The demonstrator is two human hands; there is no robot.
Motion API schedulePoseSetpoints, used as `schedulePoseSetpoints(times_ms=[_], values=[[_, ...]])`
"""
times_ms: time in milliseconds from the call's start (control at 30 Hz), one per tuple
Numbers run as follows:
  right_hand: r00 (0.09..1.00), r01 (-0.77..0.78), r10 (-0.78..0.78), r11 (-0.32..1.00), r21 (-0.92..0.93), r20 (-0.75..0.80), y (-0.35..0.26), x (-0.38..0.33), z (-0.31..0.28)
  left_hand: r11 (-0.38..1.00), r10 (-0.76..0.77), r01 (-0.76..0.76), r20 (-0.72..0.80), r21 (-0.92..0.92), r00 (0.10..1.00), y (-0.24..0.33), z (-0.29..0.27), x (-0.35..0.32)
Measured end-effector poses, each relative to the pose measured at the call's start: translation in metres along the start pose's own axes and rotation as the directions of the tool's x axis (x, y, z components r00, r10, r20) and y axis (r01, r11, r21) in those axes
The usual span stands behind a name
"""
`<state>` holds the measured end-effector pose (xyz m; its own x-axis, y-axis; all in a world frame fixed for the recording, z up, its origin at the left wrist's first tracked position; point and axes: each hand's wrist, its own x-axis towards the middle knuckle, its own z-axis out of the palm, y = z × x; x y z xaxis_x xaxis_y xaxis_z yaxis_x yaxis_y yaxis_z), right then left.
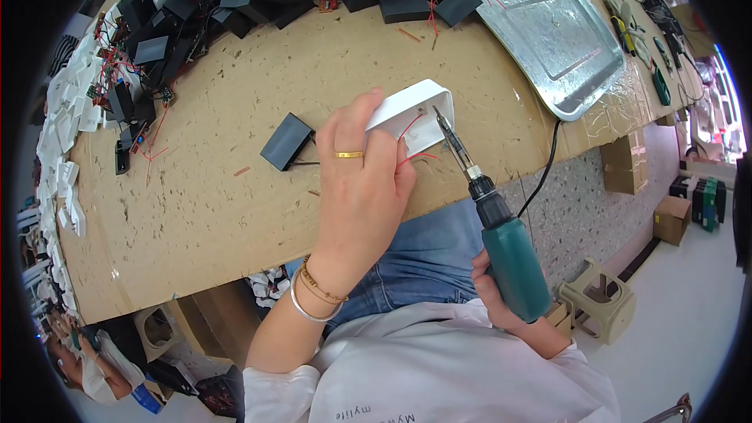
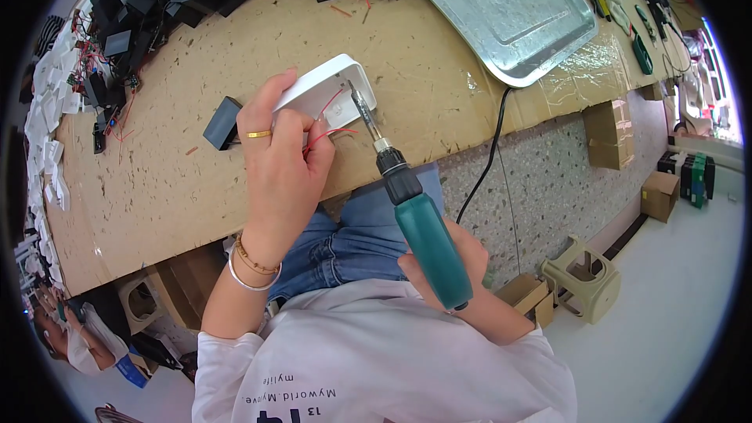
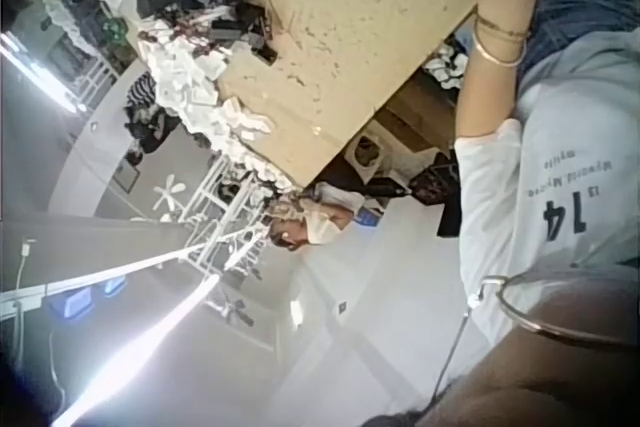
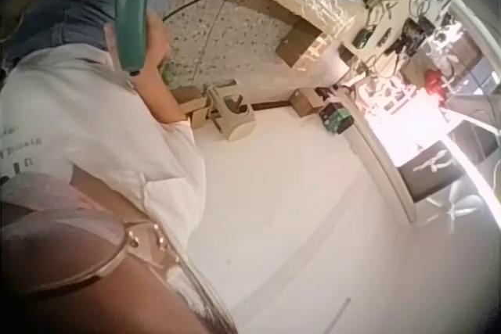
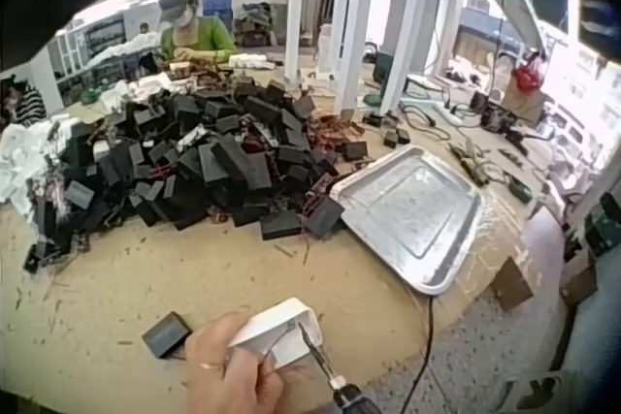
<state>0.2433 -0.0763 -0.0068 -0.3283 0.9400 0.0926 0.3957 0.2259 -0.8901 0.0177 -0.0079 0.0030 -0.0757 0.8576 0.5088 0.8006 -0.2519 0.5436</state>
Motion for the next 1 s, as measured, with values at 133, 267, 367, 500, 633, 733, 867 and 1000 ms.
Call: schedulePoseSetpoints(times_ms=[133,267,367,500,633,733,867,1000], values=[[1.000,0.028,-0.028,1.000,-0.001,-0.010,0.007,-0.002,0.003,1.000,0.002,-0.002,0.004,0.015,1.000,-0.002,0.001,-0.002],[0.999,0.049,-0.049,0.998,-0.031,0.019,0.007,0.000,0.002,1.000,-0.015,0.015,-0.003,-0.004,1.000,-0.001,0.003,0.000],[0.999,0.050,-0.050,0.999,-0.001,-0.001,0.006,0.000,0.002,1.000,-0.014,0.014,-0.013,-0.006,1.000,-0.001,0.003,0.000],[1.000,0.026,-0.026,1.000,0.016,0.007,0.005,0.001,0.001,1.000,-0.018,0.018,-0.019,-0.002,1.000,-0.001,0.003,0.000],[0.998,0.064,-0.063,0.998,-0.008,0.027,-0.002,0.007,-0.002,1.000,-0.001,0.000,-0.034,-0.006,0.999,0.000,0.003,0.001],[0.998,0.068,-0.068,0.998,-0.001,0.013,0.001,0.005,-0.001,1.000,0.011,-0.011,-0.042,0.001,0.999,-0.001,0.002,0.000],[0.998,0.058,-0.058,0.998,-0.001,0.013,0.003,0.004,0.000,0.998,0.050,-0.049,-0.051,0.036,0.997,-0.001,0.002,0.000],[0.998,0.053,-0.052,0.998,-0.036,0.026,0.001,0.002,-0.003,0.998,0.051,-0.049,-0.063,0.032,0.997,-0.001,0.003,0.000]])
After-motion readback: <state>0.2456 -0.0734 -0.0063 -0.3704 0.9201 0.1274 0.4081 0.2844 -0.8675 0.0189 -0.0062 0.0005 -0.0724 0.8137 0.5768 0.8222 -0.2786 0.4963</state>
